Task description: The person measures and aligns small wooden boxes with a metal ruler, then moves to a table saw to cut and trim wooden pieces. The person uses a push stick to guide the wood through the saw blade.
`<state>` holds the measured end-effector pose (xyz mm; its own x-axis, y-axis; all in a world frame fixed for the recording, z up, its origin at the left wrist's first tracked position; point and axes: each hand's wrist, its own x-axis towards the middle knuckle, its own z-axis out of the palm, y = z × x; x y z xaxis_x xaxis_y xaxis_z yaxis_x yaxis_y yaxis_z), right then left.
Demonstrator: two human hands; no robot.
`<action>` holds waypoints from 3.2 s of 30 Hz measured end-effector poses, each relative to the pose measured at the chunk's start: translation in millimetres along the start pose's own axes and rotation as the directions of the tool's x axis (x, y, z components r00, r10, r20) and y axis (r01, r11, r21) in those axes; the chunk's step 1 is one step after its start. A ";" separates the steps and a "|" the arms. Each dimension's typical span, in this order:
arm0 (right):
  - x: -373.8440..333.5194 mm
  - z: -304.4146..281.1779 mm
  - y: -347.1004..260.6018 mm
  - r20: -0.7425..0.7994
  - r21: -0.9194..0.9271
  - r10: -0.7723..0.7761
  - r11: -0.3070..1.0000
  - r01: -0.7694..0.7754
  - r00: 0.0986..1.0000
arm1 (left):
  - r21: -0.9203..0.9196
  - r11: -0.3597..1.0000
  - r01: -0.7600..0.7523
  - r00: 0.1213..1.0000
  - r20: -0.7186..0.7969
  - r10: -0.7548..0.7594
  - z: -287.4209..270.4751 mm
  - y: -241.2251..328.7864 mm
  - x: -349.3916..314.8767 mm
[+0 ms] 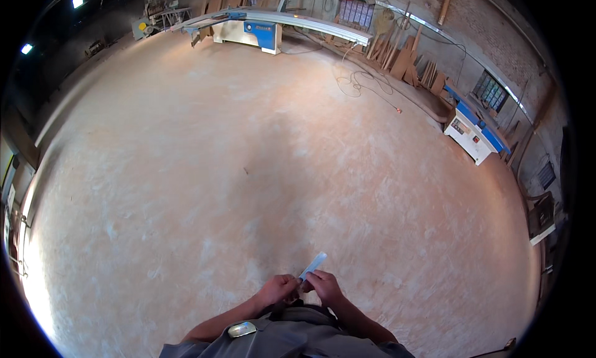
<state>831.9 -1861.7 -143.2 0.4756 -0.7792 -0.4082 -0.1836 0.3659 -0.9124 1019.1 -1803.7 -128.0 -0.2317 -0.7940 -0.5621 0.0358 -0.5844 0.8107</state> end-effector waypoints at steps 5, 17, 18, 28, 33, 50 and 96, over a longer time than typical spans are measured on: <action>119.7 -19.3 -64.3 -0.092 0.049 0.032 0.998 -0.028 0.995 | 0.149 0.987 -0.057 0.993 0.108 0.041 -82.3 72.0 112.3; 516.1 -52.1 -212.4 0.311 -0.039 -0.013 0.999 0.026 0.950 | -0.105 0.988 -0.115 0.993 0.014 0.117 -314.8 255.8 324.9; 552.1 -55.3 -225.7 0.334 -0.054 -0.006 0.998 0.026 0.943 | -0.183 0.975 -0.125 0.992 -0.012 0.125 -326.5 277.7 338.6; 845.8 -43.6 -346.9 0.307 -0.086 0.015 0.996 0.012 0.951 | -0.346 0.926 -0.154 0.983 -0.150 0.108 -515.2 429.4 508.5; 971.8 -46.0 -435.1 0.146 -0.066 -0.016 0.998 0.026 0.989 | -0.048 0.951 -0.306 0.944 -0.141 0.297 -638.7 465.0 640.2; 1461.2 -17.2 -624.7 0.416 0.022 -0.144 0.989 0.148 0.898 | -0.106 0.944 -0.313 0.922 -0.273 0.275 -988.1 734.4 915.1; 2596.7 138.7 -1120.8 0.291 -0.031 0.163 0.986 -0.161 0.943 | -0.409 0.865 -0.291 0.724 -0.685 -0.081 -1895.0 1312.9 1453.3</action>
<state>2392.1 -4224.5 -176.2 0.6686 -0.5272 -0.5244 -0.2841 0.4706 -0.8354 2571.4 -4042.6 -191.0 0.4955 -0.6424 -0.5847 0.4962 -0.3431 0.7975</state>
